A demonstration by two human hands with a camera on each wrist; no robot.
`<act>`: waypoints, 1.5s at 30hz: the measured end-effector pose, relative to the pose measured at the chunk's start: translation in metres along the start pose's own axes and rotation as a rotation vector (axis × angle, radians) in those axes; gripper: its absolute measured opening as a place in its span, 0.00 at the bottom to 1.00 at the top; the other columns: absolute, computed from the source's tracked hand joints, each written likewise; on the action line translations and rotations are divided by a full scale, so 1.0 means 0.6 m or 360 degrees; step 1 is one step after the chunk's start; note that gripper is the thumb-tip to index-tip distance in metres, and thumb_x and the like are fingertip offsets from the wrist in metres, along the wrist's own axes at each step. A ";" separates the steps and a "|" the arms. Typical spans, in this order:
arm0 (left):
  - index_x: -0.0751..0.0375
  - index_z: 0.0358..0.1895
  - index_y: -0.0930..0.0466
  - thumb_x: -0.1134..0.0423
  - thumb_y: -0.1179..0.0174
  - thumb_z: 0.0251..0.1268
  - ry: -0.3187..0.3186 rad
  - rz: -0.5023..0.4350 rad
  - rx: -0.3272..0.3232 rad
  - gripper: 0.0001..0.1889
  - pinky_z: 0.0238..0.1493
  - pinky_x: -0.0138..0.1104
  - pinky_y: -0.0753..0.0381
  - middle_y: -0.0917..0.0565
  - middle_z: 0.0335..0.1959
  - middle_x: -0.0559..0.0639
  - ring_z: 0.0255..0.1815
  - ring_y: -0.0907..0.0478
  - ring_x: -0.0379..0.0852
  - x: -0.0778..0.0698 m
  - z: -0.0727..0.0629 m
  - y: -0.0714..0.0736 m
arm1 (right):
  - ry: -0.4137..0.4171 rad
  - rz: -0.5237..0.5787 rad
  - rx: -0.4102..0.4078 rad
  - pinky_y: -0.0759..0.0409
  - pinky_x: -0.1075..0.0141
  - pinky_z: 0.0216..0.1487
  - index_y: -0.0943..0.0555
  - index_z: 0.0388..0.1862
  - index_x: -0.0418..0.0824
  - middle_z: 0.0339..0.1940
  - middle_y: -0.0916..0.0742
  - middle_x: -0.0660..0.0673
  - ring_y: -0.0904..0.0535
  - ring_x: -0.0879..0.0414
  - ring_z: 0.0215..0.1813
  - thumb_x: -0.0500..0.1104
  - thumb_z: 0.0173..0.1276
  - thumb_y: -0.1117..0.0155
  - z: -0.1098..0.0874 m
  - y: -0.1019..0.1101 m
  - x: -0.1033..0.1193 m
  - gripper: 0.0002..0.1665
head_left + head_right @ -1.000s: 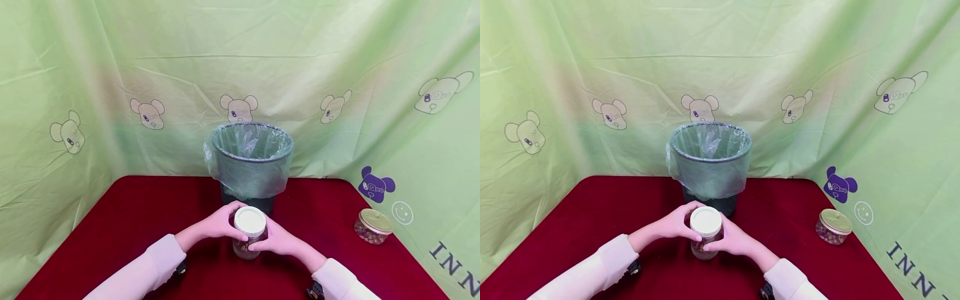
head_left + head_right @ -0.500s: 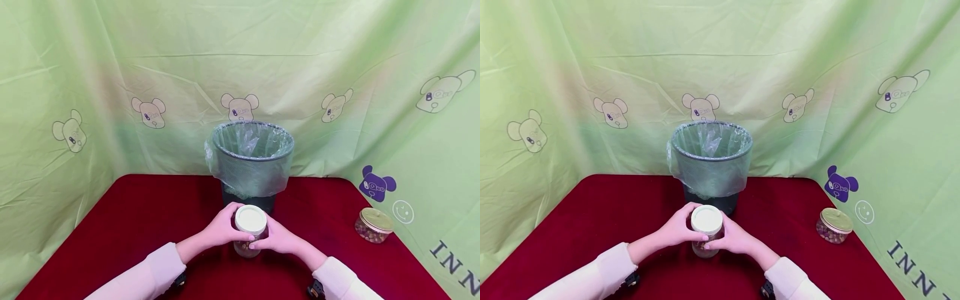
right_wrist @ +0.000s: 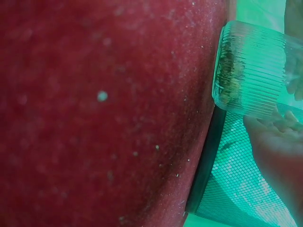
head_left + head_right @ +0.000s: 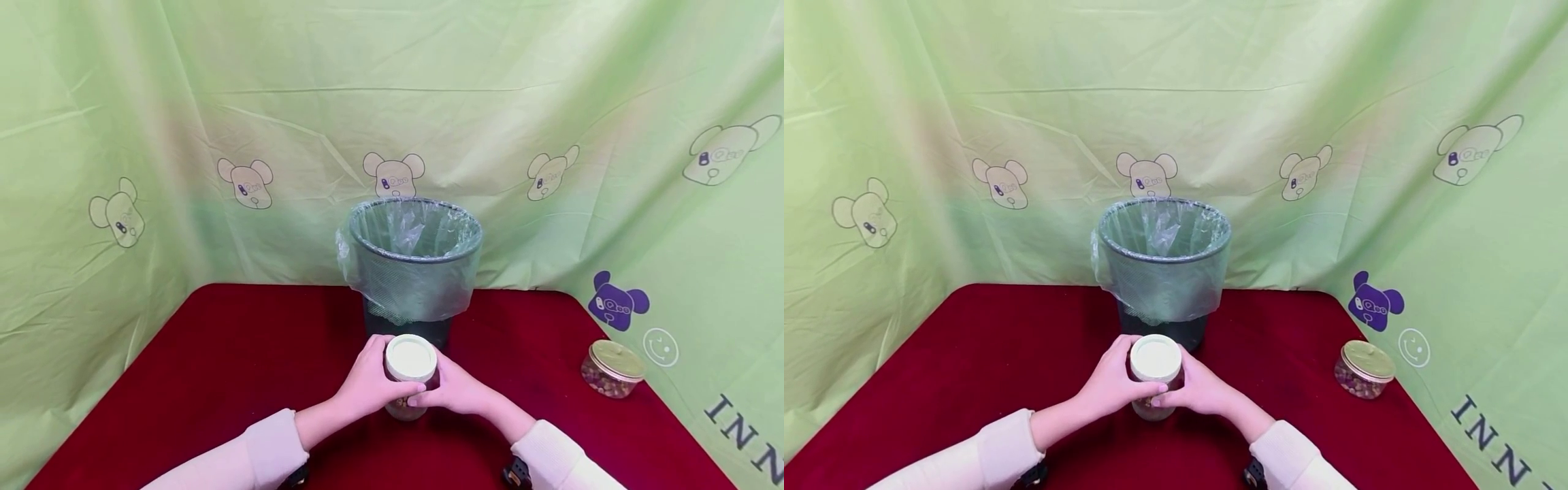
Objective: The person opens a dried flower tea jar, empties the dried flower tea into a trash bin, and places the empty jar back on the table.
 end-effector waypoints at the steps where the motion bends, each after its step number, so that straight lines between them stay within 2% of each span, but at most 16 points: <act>1: 0.59 0.56 0.28 0.49 0.21 0.39 -0.0002 0.0005 -0.0003 0.38 0.51 0.39 0.25 0.26 0.48 0.44 0.49 0.26 0.43 0.000 -0.001 0.000 | 0.0001 -0.0001 0.0000 0.29 0.64 0.61 0.41 0.70 0.43 0.60 0.24 0.47 0.27 0.52 0.61 0.42 0.54 0.23 0.000 0.000 0.000 0.50; 9: 0.57 0.56 0.28 0.46 0.22 0.39 0.0010 -0.0025 0.0052 0.39 0.51 0.40 0.25 0.26 0.48 0.43 0.49 0.27 0.42 0.002 -0.001 0.006 | 0.0019 0.0013 0.0005 0.29 0.64 0.61 0.41 0.70 0.43 0.60 0.24 0.46 0.28 0.51 0.61 0.41 0.54 0.23 -0.001 -0.001 -0.002 0.50; 15: 0.56 0.57 0.28 0.45 0.23 0.40 -0.0029 -0.0100 0.0162 0.39 0.50 0.37 0.24 0.26 0.47 0.40 0.48 0.26 0.41 0.016 0.007 0.014 | -0.0011 -0.0026 -0.0009 0.30 0.65 0.62 0.41 0.71 0.42 0.60 0.25 0.46 0.29 0.52 0.62 0.42 0.54 0.23 -0.001 -0.002 -0.002 0.50; 19: 0.56 0.58 0.29 0.49 0.22 0.42 -0.0074 -0.0160 0.0269 0.38 0.52 0.37 0.25 0.25 0.49 0.40 0.49 0.25 0.41 0.026 0.014 0.018 | -0.0043 -0.0021 -0.0012 0.30 0.65 0.61 0.41 0.71 0.41 0.60 0.25 0.45 0.29 0.52 0.62 0.41 0.54 0.23 -0.002 -0.003 -0.002 0.50; 27: 0.58 0.60 0.31 0.59 0.22 0.43 -0.0076 -0.0398 0.0556 0.38 0.57 0.35 0.28 0.24 0.53 0.44 0.53 0.24 0.40 0.037 0.034 0.025 | -0.0041 -0.0003 -0.0005 0.30 0.66 0.61 0.41 0.71 0.39 0.61 0.25 0.44 0.29 0.53 0.62 0.41 0.54 0.23 -0.002 -0.003 0.001 0.50; 32: 0.59 0.59 0.30 0.61 0.22 0.42 -0.0124 -0.0377 0.0676 0.37 0.58 0.35 0.29 0.25 0.52 0.44 0.54 0.25 0.40 0.038 0.049 0.027 | -0.0035 -0.0007 0.0001 0.31 0.66 0.62 0.41 0.70 0.38 0.61 0.25 0.44 0.29 0.53 0.62 0.41 0.54 0.23 -0.001 -0.001 0.001 0.49; 38: 0.57 0.58 0.29 0.59 0.21 0.41 -0.0131 -0.0313 0.0708 0.37 0.57 0.35 0.28 0.26 0.51 0.42 0.53 0.26 0.39 0.038 0.055 0.024 | -0.0023 -0.0018 0.0000 0.30 0.66 0.61 0.41 0.70 0.39 0.61 0.25 0.44 0.29 0.53 0.62 0.41 0.54 0.23 -0.001 0.002 0.001 0.49; 45: 0.56 0.59 0.30 0.57 0.21 0.42 -0.0118 -0.0293 0.0624 0.38 0.57 0.35 0.28 0.25 0.51 0.41 0.53 0.26 0.39 0.036 0.048 0.020 | -0.0008 -0.0020 0.0000 0.30 0.66 0.62 0.41 0.70 0.40 0.61 0.25 0.44 0.30 0.53 0.62 0.41 0.55 0.23 -0.001 0.003 -0.001 0.49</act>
Point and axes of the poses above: each hand's wrist, its own z-axis towards the middle knuckle, its own y-axis out of the back of the hand, x = y × z, the point moved 3 cm from there along z, towards the middle knuckle
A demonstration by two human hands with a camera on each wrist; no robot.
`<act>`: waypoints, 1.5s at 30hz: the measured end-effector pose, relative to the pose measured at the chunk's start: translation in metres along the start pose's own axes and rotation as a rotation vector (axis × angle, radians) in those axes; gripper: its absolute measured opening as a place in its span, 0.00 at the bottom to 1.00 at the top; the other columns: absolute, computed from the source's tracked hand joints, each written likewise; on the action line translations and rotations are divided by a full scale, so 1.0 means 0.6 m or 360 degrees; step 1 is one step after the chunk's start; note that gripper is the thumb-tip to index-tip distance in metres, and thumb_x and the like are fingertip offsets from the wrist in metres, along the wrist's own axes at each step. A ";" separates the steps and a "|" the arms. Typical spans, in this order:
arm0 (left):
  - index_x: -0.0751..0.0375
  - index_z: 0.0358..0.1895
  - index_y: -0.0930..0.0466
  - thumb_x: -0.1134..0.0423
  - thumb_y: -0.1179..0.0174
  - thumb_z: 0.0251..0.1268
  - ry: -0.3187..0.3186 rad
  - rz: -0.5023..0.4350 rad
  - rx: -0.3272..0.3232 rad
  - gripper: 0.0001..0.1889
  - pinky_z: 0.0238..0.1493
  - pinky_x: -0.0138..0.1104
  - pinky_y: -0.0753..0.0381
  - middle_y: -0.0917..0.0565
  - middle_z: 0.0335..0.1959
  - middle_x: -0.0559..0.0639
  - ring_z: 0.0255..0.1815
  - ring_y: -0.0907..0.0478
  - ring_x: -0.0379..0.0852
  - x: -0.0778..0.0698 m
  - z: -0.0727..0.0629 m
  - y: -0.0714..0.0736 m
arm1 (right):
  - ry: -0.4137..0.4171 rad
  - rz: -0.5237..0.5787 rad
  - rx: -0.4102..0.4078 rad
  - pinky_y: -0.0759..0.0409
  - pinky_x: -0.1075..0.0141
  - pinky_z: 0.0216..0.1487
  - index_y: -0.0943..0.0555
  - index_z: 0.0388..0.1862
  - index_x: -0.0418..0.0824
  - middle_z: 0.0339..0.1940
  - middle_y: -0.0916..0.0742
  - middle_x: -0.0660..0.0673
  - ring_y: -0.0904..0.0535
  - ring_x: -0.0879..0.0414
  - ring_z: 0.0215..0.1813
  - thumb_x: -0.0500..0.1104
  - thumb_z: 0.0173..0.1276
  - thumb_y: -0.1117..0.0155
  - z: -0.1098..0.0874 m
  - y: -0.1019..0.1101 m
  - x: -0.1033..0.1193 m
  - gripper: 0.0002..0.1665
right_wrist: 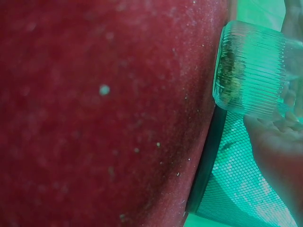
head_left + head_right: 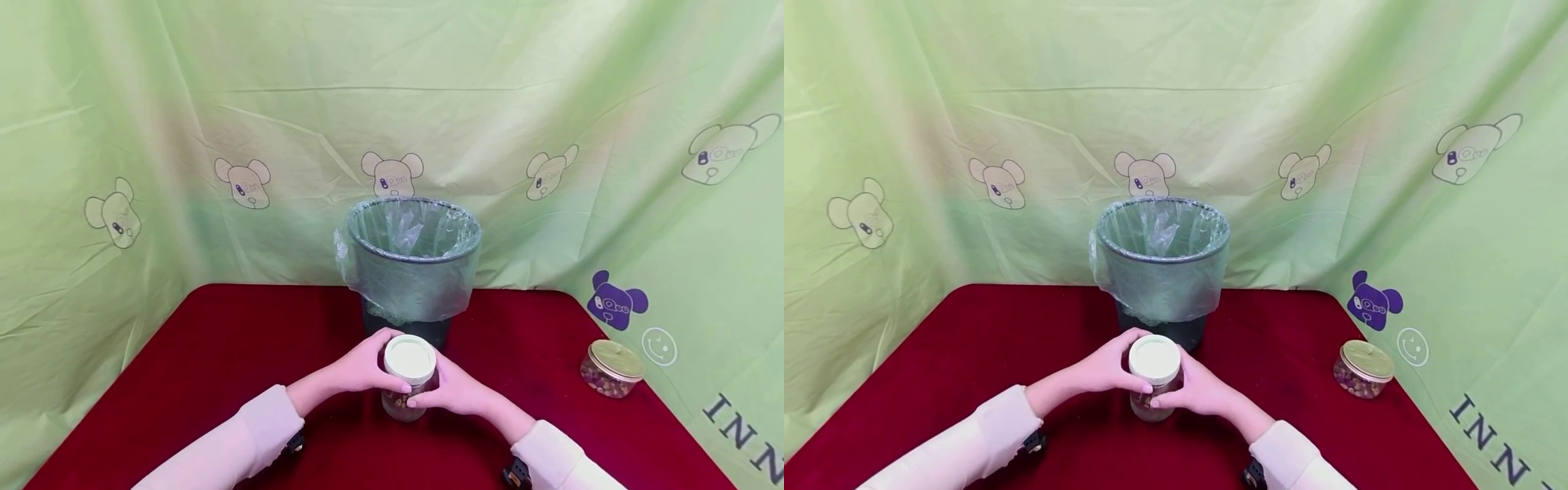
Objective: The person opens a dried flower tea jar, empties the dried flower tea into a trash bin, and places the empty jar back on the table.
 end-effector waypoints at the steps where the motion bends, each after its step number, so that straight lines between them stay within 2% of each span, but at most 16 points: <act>1: 0.57 0.59 0.30 0.56 0.21 0.42 -0.0002 0.0008 -0.0020 0.38 0.57 0.35 0.28 0.25 0.51 0.41 0.53 0.26 0.39 -0.001 -0.002 -0.002 | 0.0005 0.0000 0.0000 0.31 0.66 0.62 0.41 0.70 0.40 0.61 0.25 0.44 0.30 0.53 0.62 0.40 0.55 0.23 0.000 0.000 0.000 0.49; 7: 0.57 0.58 0.29 0.53 0.21 0.40 -0.0005 0.0120 -0.0233 0.38 0.55 0.37 0.26 0.24 0.50 0.41 0.51 0.26 0.40 -0.007 -0.012 -0.015 | 0.0016 0.0010 0.0000 0.31 0.65 0.62 0.41 0.71 0.41 0.61 0.25 0.44 0.29 0.53 0.62 0.41 0.55 0.23 0.000 -0.001 0.000 0.49; 13: 0.57 0.56 0.27 0.49 0.21 0.39 0.0069 0.0204 -0.0453 0.38 0.52 0.39 0.25 0.24 0.47 0.41 0.49 0.25 0.41 -0.015 -0.021 -0.031 | 0.0016 0.0037 0.0005 0.30 0.65 0.62 0.42 0.71 0.43 0.61 0.24 0.46 0.28 0.52 0.62 0.40 0.54 0.23 0.001 -0.003 0.001 0.50; 18: 0.57 0.55 0.27 0.49 0.21 0.37 0.0118 0.0214 -0.0568 0.38 0.50 0.39 0.25 0.24 0.46 0.42 0.48 0.25 0.42 -0.022 -0.027 -0.040 | 0.0020 0.0030 0.0003 0.30 0.65 0.62 0.41 0.71 0.43 0.61 0.24 0.47 0.28 0.52 0.62 0.40 0.54 0.23 0.001 -0.004 0.001 0.50; 24: 0.57 0.55 0.29 0.48 0.21 0.39 0.0135 0.0228 -0.0639 0.38 0.50 0.39 0.25 0.26 0.47 0.43 0.48 0.26 0.42 -0.030 -0.032 -0.049 | 0.0018 0.0017 -0.0003 0.31 0.65 0.63 0.42 0.71 0.44 0.61 0.24 0.47 0.28 0.52 0.63 0.41 0.54 0.23 0.000 -0.004 0.001 0.51; 30: 0.57 0.55 0.29 0.47 0.21 0.39 0.0126 0.0240 -0.0633 0.39 0.51 0.39 0.26 0.27 0.48 0.43 0.49 0.27 0.42 -0.031 -0.035 -0.047 | 0.0027 0.0008 -0.0007 0.31 0.65 0.63 0.41 0.71 0.44 0.61 0.24 0.48 0.28 0.52 0.62 0.42 0.53 0.23 0.000 -0.003 0.001 0.51; 37: 0.55 0.58 0.30 0.45 0.22 0.39 0.0072 0.0190 -0.0552 0.40 0.53 0.39 0.26 0.27 0.50 0.42 0.51 0.28 0.41 -0.020 -0.034 -0.037 | 0.0005 0.0015 -0.0005 0.31 0.64 0.62 0.42 0.71 0.43 0.60 0.24 0.47 0.28 0.52 0.62 0.42 0.54 0.23 0.001 -0.003 0.000 0.50; 41: 0.54 0.58 0.29 0.47 0.21 0.40 0.0019 0.0118 -0.0452 0.40 0.54 0.39 0.26 0.26 0.50 0.41 0.52 0.26 0.41 -0.014 -0.027 -0.027 | -0.0036 0.0001 -0.0015 0.31 0.65 0.62 0.41 0.71 0.43 0.60 0.24 0.47 0.29 0.52 0.62 0.43 0.53 0.22 0.000 -0.002 0.000 0.51; 45: 0.55 0.60 0.30 0.53 0.21 0.41 0.0013 -0.0005 -0.0276 0.39 0.55 0.38 0.27 0.25 0.51 0.41 0.53 0.25 0.40 -0.007 -0.018 -0.014 | -0.0056 0.0012 -0.0013 0.30 0.65 0.61 0.41 0.71 0.41 0.61 0.25 0.46 0.29 0.52 0.62 0.42 0.54 0.22 -0.001 -0.002 0.001 0.50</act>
Point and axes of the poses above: each hand's wrist, its own z-axis towards the middle knuckle, its own y-axis out of the back of the hand, x = y × z, the point moved 3 cm from there along z, towards the middle knuckle
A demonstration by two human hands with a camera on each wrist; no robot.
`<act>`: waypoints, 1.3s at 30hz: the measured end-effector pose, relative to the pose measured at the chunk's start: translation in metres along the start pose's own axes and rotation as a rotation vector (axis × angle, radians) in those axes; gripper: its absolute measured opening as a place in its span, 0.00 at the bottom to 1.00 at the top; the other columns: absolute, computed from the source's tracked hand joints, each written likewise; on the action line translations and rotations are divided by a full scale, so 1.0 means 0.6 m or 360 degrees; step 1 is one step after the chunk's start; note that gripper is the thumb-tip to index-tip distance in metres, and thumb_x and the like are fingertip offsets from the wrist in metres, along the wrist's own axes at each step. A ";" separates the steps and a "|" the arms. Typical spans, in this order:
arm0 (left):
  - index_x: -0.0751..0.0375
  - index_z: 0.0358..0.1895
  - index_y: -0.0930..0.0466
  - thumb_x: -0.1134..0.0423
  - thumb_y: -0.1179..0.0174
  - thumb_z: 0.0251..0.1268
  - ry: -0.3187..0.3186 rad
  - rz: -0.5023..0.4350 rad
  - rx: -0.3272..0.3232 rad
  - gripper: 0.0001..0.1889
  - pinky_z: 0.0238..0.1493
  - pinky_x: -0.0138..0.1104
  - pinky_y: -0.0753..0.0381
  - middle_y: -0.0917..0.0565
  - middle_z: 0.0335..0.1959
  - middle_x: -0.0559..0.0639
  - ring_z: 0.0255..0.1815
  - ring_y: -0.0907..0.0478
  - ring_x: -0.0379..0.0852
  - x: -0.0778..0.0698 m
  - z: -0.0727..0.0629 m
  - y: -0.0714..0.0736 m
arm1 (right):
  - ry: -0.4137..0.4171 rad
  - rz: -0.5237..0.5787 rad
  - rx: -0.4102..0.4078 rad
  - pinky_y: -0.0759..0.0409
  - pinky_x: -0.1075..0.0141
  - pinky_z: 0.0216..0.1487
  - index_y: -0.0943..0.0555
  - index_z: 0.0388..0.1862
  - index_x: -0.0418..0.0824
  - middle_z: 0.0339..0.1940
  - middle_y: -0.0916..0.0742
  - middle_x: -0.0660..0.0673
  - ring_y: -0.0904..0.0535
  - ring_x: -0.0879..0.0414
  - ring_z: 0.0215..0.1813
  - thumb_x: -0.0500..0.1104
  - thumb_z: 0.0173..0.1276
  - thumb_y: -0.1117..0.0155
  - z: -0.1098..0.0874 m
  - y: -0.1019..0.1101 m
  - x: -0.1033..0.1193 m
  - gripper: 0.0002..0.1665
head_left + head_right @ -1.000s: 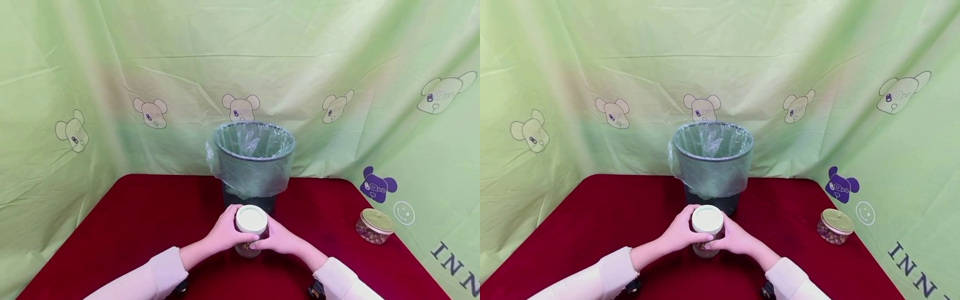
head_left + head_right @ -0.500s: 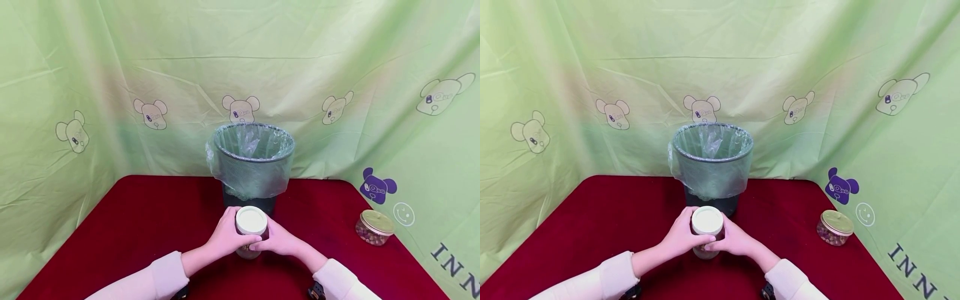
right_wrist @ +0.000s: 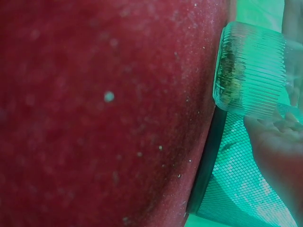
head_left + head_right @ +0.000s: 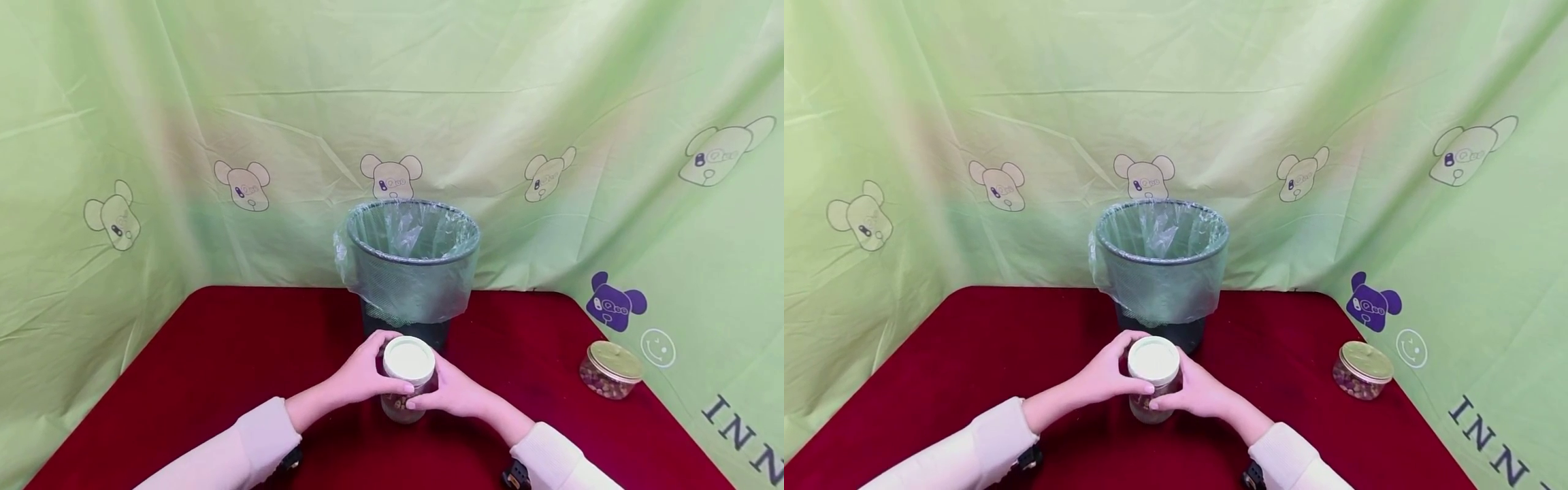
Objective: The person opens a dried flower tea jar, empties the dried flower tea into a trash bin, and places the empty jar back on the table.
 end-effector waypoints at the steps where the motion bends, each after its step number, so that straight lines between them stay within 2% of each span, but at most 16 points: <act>1: 0.55 0.60 0.30 0.54 0.21 0.41 0.0009 -0.0026 0.0045 0.39 0.56 0.37 0.27 0.24 0.52 0.41 0.52 0.25 0.40 0.002 0.003 0.003 | 0.0002 0.0004 0.0002 0.29 0.65 0.61 0.41 0.70 0.41 0.61 0.25 0.45 0.29 0.52 0.62 0.42 0.54 0.23 0.000 0.000 -0.001 0.50; 5: 0.59 0.61 0.32 0.60 0.22 0.43 0.0006 -0.0136 0.0238 0.39 0.56 0.36 0.27 0.24 0.53 0.45 0.53 0.24 0.41 0.006 0.015 0.011 | 0.0005 0.0007 0.0001 0.30 0.66 0.61 0.41 0.70 0.39 0.61 0.25 0.44 0.29 0.53 0.62 0.42 0.54 0.23 0.000 0.001 -0.004 0.50; 9: 0.64 0.61 0.32 0.65 0.23 0.44 -0.0032 -0.0197 0.0382 0.37 0.57 0.34 0.28 0.23 0.52 0.49 0.53 0.23 0.42 0.009 0.028 0.018 | 0.0011 -0.0012 -0.0003 0.31 0.67 0.61 0.41 0.71 0.39 0.61 0.25 0.44 0.29 0.54 0.62 0.42 0.55 0.23 0.000 0.001 -0.003 0.50; 12: 0.66 0.60 0.31 0.66 0.24 0.45 -0.0043 -0.0215 0.0437 0.37 0.57 0.34 0.28 0.22 0.52 0.50 0.52 0.24 0.42 0.011 0.033 0.019 | 0.0019 -0.0015 0.0003 0.31 0.67 0.62 0.42 0.71 0.39 0.61 0.25 0.44 0.29 0.53 0.62 0.42 0.55 0.23 0.000 0.000 -0.001 0.50; 15: 0.66 0.60 0.31 0.66 0.24 0.44 -0.0042 -0.0217 0.0443 0.36 0.57 0.34 0.28 0.22 0.51 0.49 0.53 0.24 0.42 0.012 0.033 0.018 | 0.0031 -0.0004 0.0013 0.30 0.66 0.61 0.42 0.71 0.39 0.61 0.26 0.43 0.30 0.53 0.62 0.41 0.55 0.23 0.000 0.000 -0.002 0.50; 19: 0.62 0.59 0.30 0.63 0.22 0.43 -0.0036 -0.0149 0.0368 0.36 0.57 0.35 0.27 0.23 0.51 0.47 0.52 0.24 0.41 0.011 0.029 0.016 | 0.0045 0.0011 0.0014 0.29 0.65 0.61 0.42 0.71 0.41 0.61 0.26 0.44 0.29 0.52 0.62 0.40 0.55 0.24 0.002 0.002 -0.004 0.50; 25: 0.56 0.58 0.28 0.56 0.21 0.40 -0.0012 0.0014 0.0186 0.37 0.55 0.35 0.27 0.23 0.49 0.40 0.51 0.25 0.39 0.006 0.019 0.010 | 0.0043 0.0018 0.0018 0.28 0.64 0.60 0.42 0.71 0.41 0.61 0.26 0.44 0.29 0.52 0.62 0.40 0.55 0.24 0.002 0.002 -0.006 0.49; 34: 0.56 0.56 0.27 0.48 0.21 0.39 -0.0016 0.0176 -0.0088 0.37 0.52 0.37 0.25 0.24 0.48 0.39 0.49 0.24 0.39 -0.003 0.003 -0.005 | 0.0059 -0.0008 0.0011 0.29 0.64 0.61 0.41 0.70 0.42 0.60 0.24 0.45 0.28 0.52 0.61 0.42 0.55 0.23 0.002 0.002 -0.005 0.49; 39: 0.57 0.54 0.27 0.46 0.21 0.38 0.0042 0.0247 -0.0227 0.38 0.50 0.38 0.24 0.25 0.46 0.40 0.47 0.25 0.40 -0.011 -0.008 -0.017 | 0.0051 0.0014 0.0014 0.29 0.64 0.61 0.41 0.70 0.44 0.60 0.24 0.46 0.28 0.52 0.61 0.41 0.54 0.23 0.002 0.000 -0.004 0.49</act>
Point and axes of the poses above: each hand's wrist, its own z-axis towards the middle knuckle, its own y-axis out of the back of the hand, x = y × z, the point moved 3 cm from there along z, towards the middle knuckle
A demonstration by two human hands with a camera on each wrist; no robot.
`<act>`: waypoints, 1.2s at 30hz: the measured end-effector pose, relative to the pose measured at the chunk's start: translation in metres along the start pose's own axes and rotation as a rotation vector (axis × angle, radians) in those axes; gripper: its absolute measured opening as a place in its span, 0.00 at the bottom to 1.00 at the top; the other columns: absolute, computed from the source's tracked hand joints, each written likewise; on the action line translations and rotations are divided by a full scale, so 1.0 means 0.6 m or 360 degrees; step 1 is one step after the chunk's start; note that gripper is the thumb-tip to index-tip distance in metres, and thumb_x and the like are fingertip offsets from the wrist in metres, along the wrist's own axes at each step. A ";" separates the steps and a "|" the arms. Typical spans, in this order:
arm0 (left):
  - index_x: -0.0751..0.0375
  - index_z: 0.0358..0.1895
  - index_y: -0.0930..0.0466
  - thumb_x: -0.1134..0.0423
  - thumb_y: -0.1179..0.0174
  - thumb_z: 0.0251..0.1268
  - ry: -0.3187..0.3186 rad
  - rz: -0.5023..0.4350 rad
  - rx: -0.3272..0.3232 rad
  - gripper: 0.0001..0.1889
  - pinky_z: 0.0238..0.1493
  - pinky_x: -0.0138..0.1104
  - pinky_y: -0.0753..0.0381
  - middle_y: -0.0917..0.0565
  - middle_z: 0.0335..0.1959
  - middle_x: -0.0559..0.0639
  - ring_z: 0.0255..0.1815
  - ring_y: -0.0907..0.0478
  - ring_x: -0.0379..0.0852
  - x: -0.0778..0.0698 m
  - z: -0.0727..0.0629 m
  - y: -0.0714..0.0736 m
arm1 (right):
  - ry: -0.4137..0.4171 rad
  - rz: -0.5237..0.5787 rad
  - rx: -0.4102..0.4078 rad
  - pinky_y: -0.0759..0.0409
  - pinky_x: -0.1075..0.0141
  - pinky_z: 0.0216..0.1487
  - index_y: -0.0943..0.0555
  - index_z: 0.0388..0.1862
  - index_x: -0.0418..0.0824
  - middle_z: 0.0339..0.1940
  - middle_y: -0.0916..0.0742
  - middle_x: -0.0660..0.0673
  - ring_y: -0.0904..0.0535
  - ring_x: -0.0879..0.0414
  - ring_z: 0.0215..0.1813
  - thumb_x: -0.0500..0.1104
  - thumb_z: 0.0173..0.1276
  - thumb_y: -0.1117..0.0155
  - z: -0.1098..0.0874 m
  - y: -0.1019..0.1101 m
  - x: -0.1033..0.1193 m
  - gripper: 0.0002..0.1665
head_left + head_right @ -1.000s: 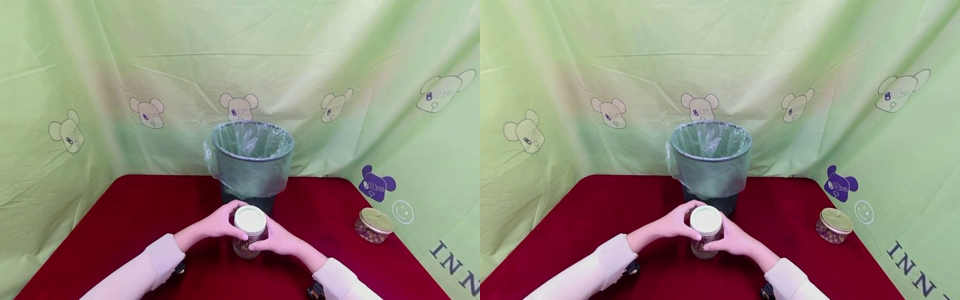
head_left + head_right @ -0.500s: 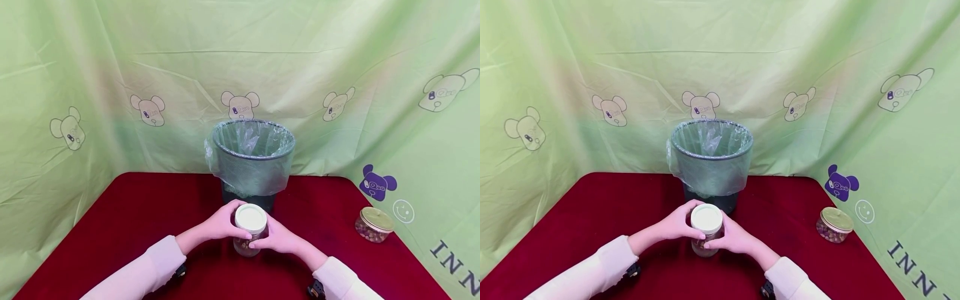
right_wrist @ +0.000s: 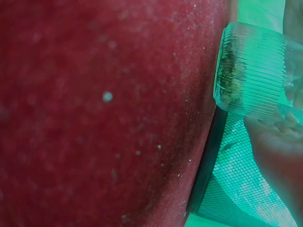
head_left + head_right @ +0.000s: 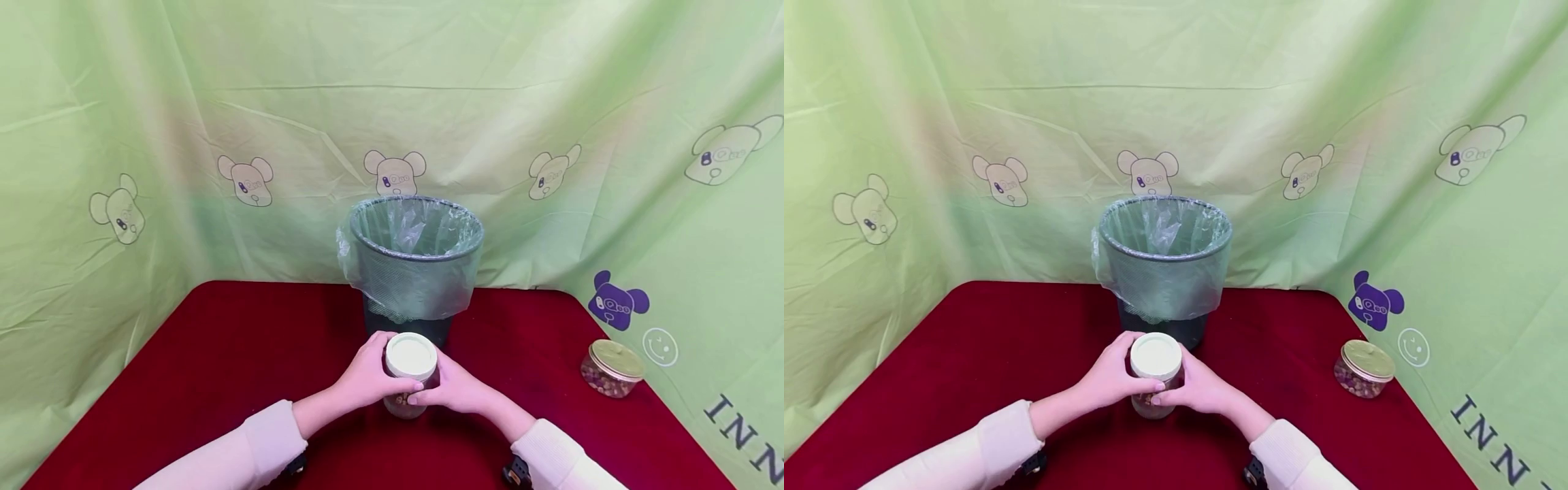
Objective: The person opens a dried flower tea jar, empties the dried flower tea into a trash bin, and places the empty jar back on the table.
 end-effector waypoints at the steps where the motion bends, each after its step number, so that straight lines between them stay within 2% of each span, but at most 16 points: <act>1: 0.56 0.54 0.27 0.46 0.21 0.38 0.0020 0.0006 -0.0025 0.38 0.50 0.38 0.24 0.25 0.45 0.40 0.47 0.25 0.40 -0.003 -0.003 -0.001 | -0.0001 0.0003 -0.0001 0.29 0.64 0.61 0.41 0.70 0.43 0.60 0.24 0.47 0.27 0.51 0.61 0.41 0.54 0.23 0.000 0.000 0.000 0.49; 6: 0.58 0.54 0.28 0.45 0.22 0.38 0.0056 0.0058 -0.0136 0.38 0.49 0.39 0.24 0.25 0.46 0.44 0.47 0.26 0.42 -0.015 -0.012 -0.009 | -0.0010 0.0013 -0.0004 0.29 0.64 0.61 0.41 0.70 0.43 0.60 0.24 0.47 0.27 0.51 0.61 0.42 0.54 0.23 -0.001 0.000 0.000 0.49; 10: 0.57 0.54 0.28 0.44 0.22 0.37 0.0081 0.0078 -0.0176 0.39 0.49 0.39 0.24 0.25 0.47 0.44 0.47 0.26 0.42 -0.018 -0.014 -0.012 | -0.0008 0.0016 0.0001 0.30 0.64 0.62 0.41 0.70 0.43 0.60 0.24 0.47 0.27 0.51 0.61 0.42 0.54 0.23 -0.001 0.000 0.000 0.49; 23: 0.58 0.56 0.29 0.44 0.21 0.37 0.0070 0.0065 -0.0099 0.41 0.51 0.40 0.25 0.25 0.48 0.44 0.49 0.26 0.43 -0.016 -0.011 0.001 | 0.0001 0.0049 0.0005 0.28 0.64 0.61 0.41 0.70 0.43 0.61 0.25 0.45 0.27 0.51 0.61 0.40 0.55 0.24 0.000 -0.002 0.002 0.49; 27: 0.57 0.58 0.29 0.44 0.22 0.38 0.0037 -0.0008 0.0009 0.41 0.50 0.39 0.25 0.25 0.48 0.41 0.49 0.26 0.41 -0.007 -0.005 0.007 | -0.0020 0.0032 -0.0002 0.28 0.64 0.60 0.42 0.71 0.43 0.60 0.25 0.46 0.28 0.52 0.61 0.41 0.55 0.24 0.000 -0.001 0.002 0.49; 31: 0.57 0.61 0.31 0.49 0.22 0.41 -0.0035 -0.0129 0.0192 0.41 0.54 0.37 0.25 0.25 0.51 0.40 0.52 0.25 0.40 0.008 0.005 0.015 | -0.0037 0.0015 -0.0006 0.28 0.64 0.60 0.42 0.71 0.43 0.61 0.25 0.46 0.28 0.52 0.62 0.41 0.54 0.23 -0.001 0.000 0.003 0.49; 36: 0.59 0.62 0.32 0.58 0.22 0.43 -0.0065 -0.0284 0.0413 0.40 0.58 0.36 0.28 0.25 0.55 0.44 0.54 0.24 0.41 0.020 0.021 0.024 | -0.0029 0.0000 0.0000 0.29 0.64 0.61 0.41 0.70 0.41 0.61 0.25 0.44 0.28 0.52 0.62 0.41 0.55 0.23 0.000 0.000 0.002 0.49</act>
Point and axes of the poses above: each hand's wrist, its own z-axis towards the middle knuckle, its own y-axis out of the back of the hand, x = y × z, the point moved 3 cm from there along z, towards the middle knuckle
